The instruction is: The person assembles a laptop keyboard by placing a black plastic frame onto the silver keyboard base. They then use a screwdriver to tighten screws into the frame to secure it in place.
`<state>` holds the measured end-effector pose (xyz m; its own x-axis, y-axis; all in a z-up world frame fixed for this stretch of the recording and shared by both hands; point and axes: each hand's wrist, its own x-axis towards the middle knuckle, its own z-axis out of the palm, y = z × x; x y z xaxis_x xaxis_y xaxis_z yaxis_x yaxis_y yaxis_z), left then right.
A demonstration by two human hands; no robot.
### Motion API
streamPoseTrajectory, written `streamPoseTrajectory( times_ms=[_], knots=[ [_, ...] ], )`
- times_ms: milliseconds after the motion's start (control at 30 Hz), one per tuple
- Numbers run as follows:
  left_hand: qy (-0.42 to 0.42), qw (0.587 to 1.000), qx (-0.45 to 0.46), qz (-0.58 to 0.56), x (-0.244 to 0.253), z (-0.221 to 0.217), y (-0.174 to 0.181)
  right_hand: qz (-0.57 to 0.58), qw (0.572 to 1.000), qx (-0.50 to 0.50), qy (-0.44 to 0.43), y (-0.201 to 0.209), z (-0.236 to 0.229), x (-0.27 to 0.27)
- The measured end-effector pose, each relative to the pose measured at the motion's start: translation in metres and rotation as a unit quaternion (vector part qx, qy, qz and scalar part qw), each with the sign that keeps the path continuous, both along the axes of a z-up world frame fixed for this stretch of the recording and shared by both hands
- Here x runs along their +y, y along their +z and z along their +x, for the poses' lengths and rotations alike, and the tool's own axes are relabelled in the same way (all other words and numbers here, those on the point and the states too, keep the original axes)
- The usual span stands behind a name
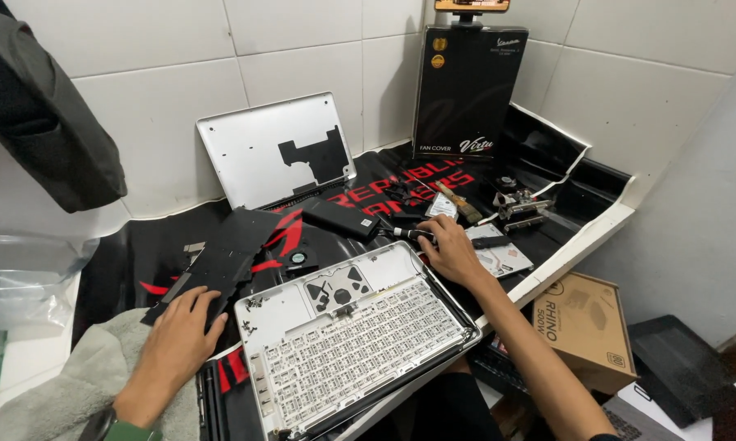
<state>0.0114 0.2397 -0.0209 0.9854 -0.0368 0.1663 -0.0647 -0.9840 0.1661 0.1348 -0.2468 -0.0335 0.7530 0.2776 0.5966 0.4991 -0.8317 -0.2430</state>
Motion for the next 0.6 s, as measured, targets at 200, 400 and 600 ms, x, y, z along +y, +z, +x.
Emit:
streamPoseTrajectory(
  times_ms=[200, 400, 600],
  knots=[
    [-0.010, 1.000, -0.015, 0.009, 0.003, 0.002, -0.007, 0.002, 1.000, 0.002, 0.003, 0.002, -0.001, 0.001],
    [-0.024, 0.999, -0.031, 0.012, 0.001, 0.000, -0.004, -0.014, 1.000, -0.020, -0.018, -0.009, 0.013, -0.005],
    [-0.044, 0.995, -0.081, 0.028, 0.009, 0.012, -0.029, -0.025, 0.996, -0.083, -0.025, -0.024, 0.021, -0.013]
  ],
)
